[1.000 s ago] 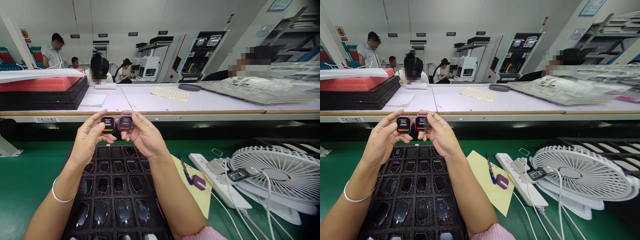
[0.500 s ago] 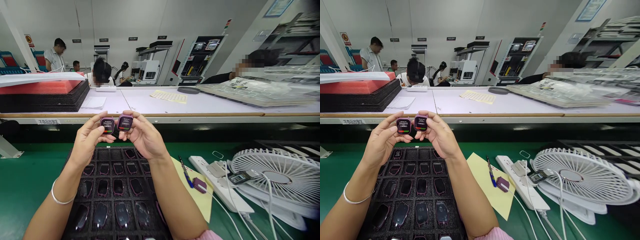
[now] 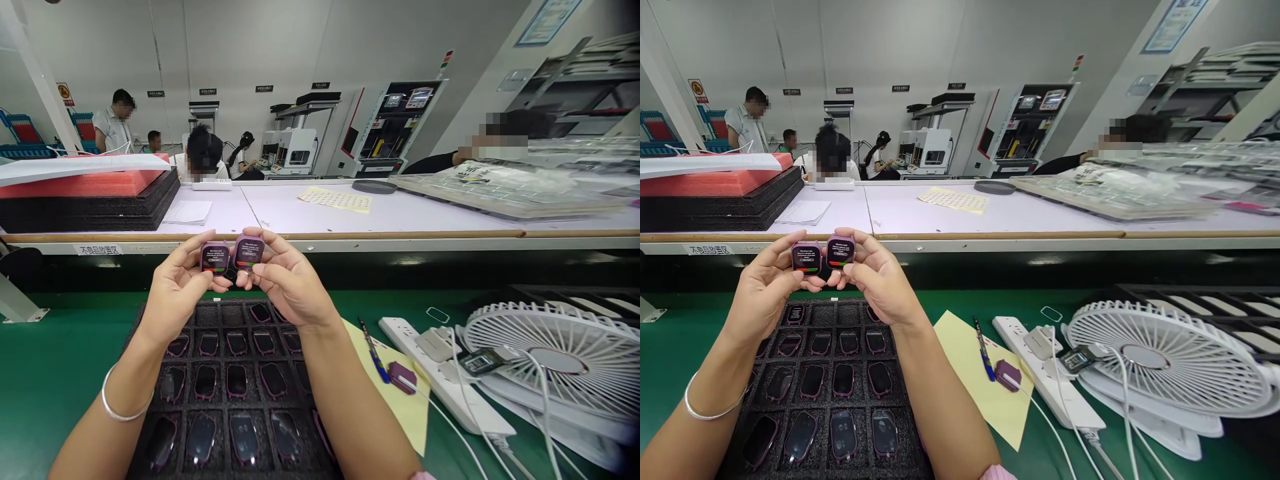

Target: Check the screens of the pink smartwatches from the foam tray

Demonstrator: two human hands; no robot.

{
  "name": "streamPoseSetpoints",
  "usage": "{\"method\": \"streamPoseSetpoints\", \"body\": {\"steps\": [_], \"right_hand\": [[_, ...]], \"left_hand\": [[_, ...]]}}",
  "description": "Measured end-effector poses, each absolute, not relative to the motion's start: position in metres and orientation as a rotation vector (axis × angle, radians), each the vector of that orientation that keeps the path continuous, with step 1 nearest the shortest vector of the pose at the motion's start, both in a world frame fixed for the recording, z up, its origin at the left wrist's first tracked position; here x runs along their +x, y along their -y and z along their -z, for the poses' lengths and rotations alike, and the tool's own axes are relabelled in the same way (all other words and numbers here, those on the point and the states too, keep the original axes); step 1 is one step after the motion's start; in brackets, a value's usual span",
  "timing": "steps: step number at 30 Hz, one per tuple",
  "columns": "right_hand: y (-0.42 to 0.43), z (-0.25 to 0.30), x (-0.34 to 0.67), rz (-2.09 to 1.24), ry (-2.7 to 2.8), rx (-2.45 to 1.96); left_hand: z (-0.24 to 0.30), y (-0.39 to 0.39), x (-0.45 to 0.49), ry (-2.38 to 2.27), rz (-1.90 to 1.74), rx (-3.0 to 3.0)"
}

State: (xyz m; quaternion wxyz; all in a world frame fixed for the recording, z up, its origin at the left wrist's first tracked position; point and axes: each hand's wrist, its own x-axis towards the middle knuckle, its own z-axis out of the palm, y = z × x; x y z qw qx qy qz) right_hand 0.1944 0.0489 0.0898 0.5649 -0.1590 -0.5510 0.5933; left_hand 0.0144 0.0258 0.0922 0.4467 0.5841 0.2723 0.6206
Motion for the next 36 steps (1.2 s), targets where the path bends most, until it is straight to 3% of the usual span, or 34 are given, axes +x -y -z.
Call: {"method": "streamPoseSetpoints", "body": {"steps": [36], "right_hand": [[-0.0488,-0.0861,0.1919,-1.33,1.405,-0.366]], "left_hand": [[-0.0907,-0.0293,0.0184,-0.689,-1.636,1.517]]}}
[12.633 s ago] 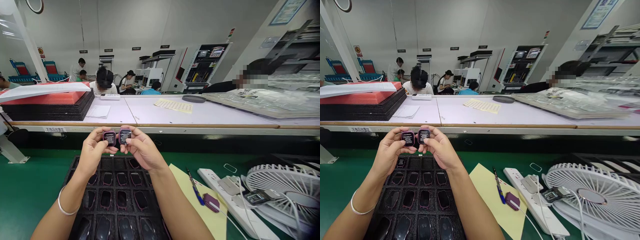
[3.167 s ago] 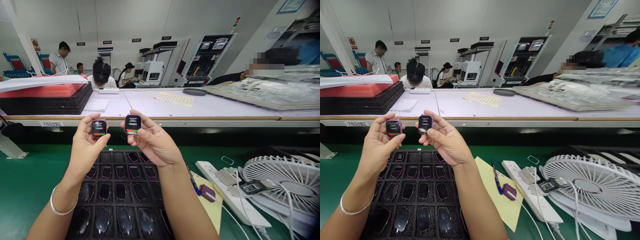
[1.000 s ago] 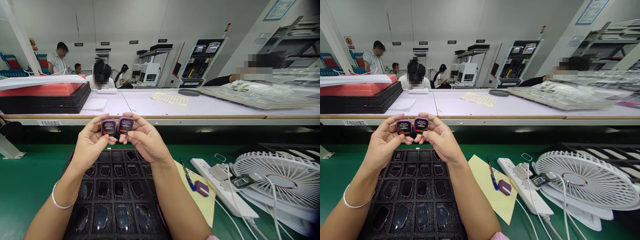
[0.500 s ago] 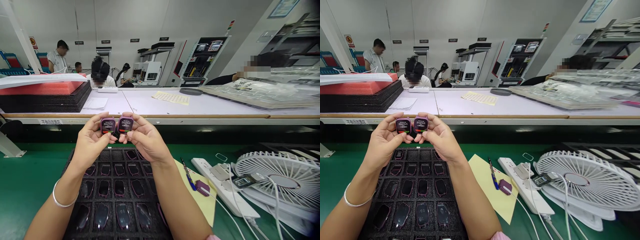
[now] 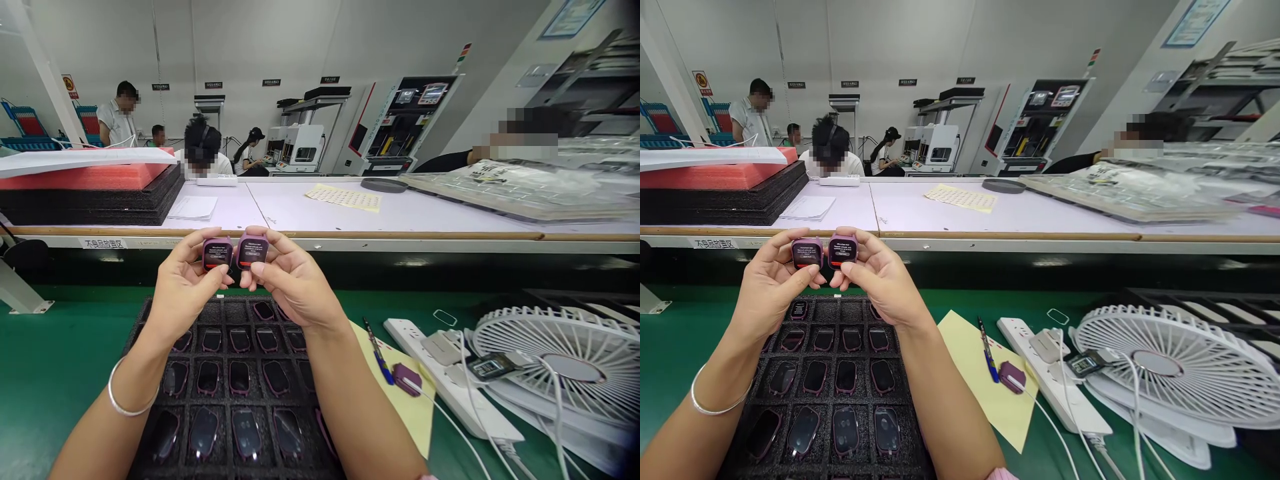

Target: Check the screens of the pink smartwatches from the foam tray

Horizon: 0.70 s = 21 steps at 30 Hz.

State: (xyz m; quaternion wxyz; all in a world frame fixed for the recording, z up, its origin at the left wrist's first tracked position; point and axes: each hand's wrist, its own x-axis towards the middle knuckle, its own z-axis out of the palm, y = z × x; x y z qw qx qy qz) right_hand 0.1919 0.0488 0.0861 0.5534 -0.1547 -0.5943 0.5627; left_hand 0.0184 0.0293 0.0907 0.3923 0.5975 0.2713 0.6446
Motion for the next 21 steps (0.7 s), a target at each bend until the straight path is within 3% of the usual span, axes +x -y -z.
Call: {"method": "streamPoseSetpoints", "body": {"steps": [21], "right_hand": [[-0.0459,-0.0872,0.1864,-1.282,1.264,-0.462]], "left_hand": [[-0.0914,-0.0213,0.0186,-0.684,-1.56,1.47]]}}
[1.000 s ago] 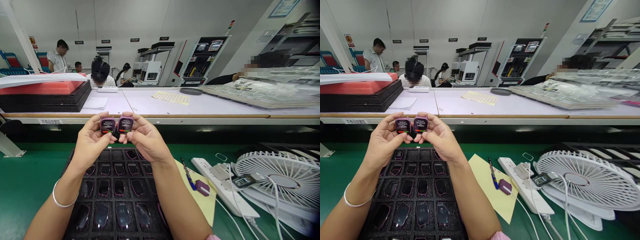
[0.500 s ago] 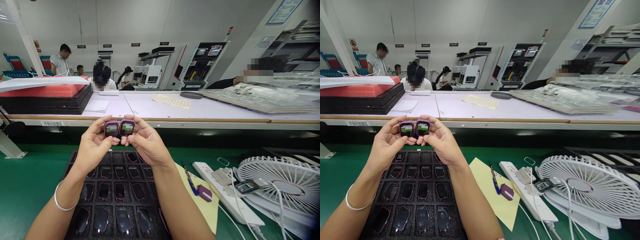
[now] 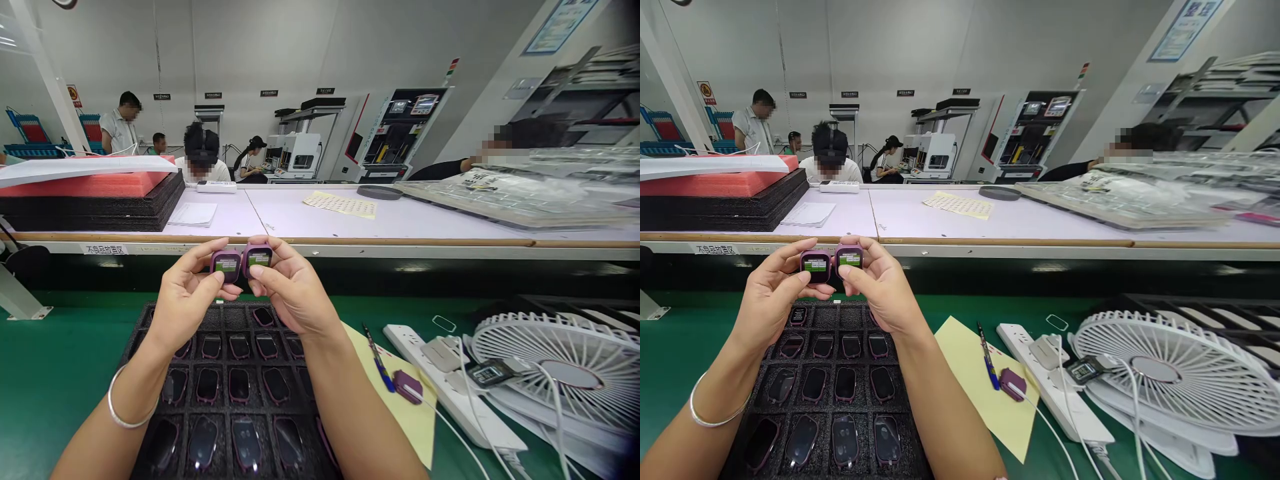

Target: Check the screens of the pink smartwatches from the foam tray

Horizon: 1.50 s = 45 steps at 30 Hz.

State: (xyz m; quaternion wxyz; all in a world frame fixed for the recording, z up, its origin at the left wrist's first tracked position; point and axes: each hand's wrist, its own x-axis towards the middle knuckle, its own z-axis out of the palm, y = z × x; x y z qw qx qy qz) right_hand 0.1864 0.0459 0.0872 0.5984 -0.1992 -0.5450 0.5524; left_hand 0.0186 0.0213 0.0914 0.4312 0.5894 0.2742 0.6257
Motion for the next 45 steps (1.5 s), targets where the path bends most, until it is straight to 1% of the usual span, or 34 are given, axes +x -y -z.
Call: {"method": "streamPoseSetpoints", "body": {"steps": [37,45], "right_hand": [[-0.044,-0.09,0.191,-1.3,1.358,-0.438],[-0.059,-0.099,0.186,-1.35,1.277,-0.376]], "left_hand": [[-0.09,-0.024,0.017,-0.686,-1.546,1.412],[-0.106,-0.036,0.012,-0.642,-1.495,1.264]]}}
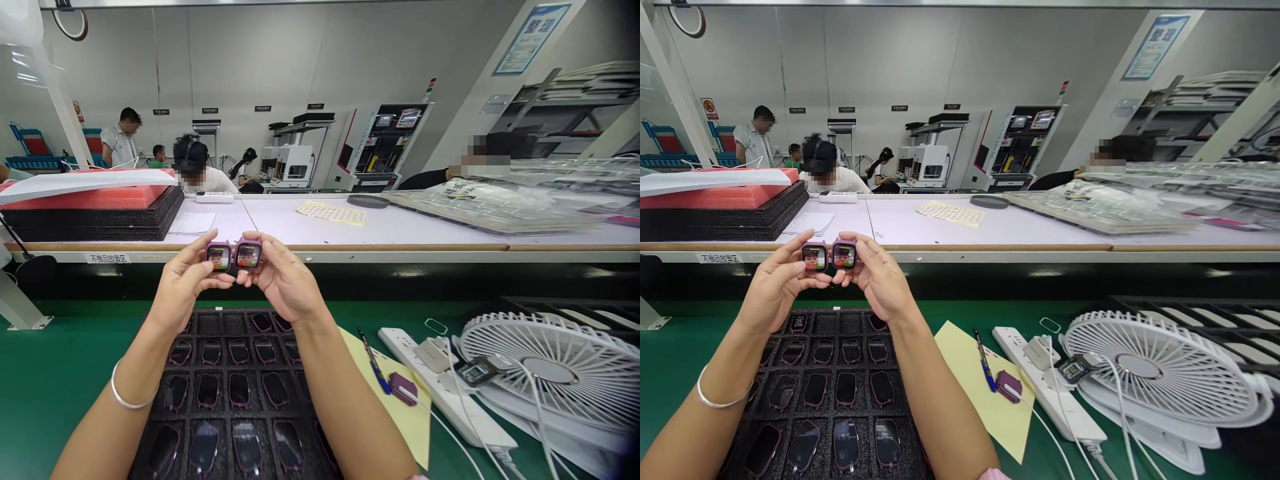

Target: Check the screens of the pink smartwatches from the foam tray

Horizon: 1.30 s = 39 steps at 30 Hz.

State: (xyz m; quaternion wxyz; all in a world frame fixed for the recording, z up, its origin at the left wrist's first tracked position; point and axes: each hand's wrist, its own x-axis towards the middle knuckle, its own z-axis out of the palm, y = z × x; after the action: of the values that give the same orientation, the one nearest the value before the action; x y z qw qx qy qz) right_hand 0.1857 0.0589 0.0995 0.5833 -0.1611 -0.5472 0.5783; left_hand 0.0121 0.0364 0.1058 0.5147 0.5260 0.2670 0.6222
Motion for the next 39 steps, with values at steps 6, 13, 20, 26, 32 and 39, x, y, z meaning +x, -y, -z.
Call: {"method": "streamPoseSetpoints", "body": {"steps": [6,13,20,26,32,39], "right_hand": [[-0.068,-0.12,0.184,-1.26,1.319,-0.372],[-0.078,-0.138,0.191,-1.247,1.345,-0.347],[-0.078,-0.15,0.196,-1.261,1.341,-0.317],[-0.075,-0.156,0.201,-1.243,1.341,-0.327],[-0.072,-0.163,0.205,-1.222,1.379,-0.305],[-0.072,-0.165,0.203,-1.205,1.394,-0.267]], "left_hand": [[-0.126,-0.05,0.013,-0.539,-1.5,1.218],[-0.147,-0.054,0.018,-0.551,-1.525,1.315],[-0.158,-0.055,0.027,-0.545,-1.541,1.343],[-0.159,-0.053,0.032,-0.519,-1.543,1.403],[-0.162,-0.05,0.035,-0.491,-1.573,1.448],[-0.167,-0.045,0.034,-0.475,-1.588,1.435]]}}
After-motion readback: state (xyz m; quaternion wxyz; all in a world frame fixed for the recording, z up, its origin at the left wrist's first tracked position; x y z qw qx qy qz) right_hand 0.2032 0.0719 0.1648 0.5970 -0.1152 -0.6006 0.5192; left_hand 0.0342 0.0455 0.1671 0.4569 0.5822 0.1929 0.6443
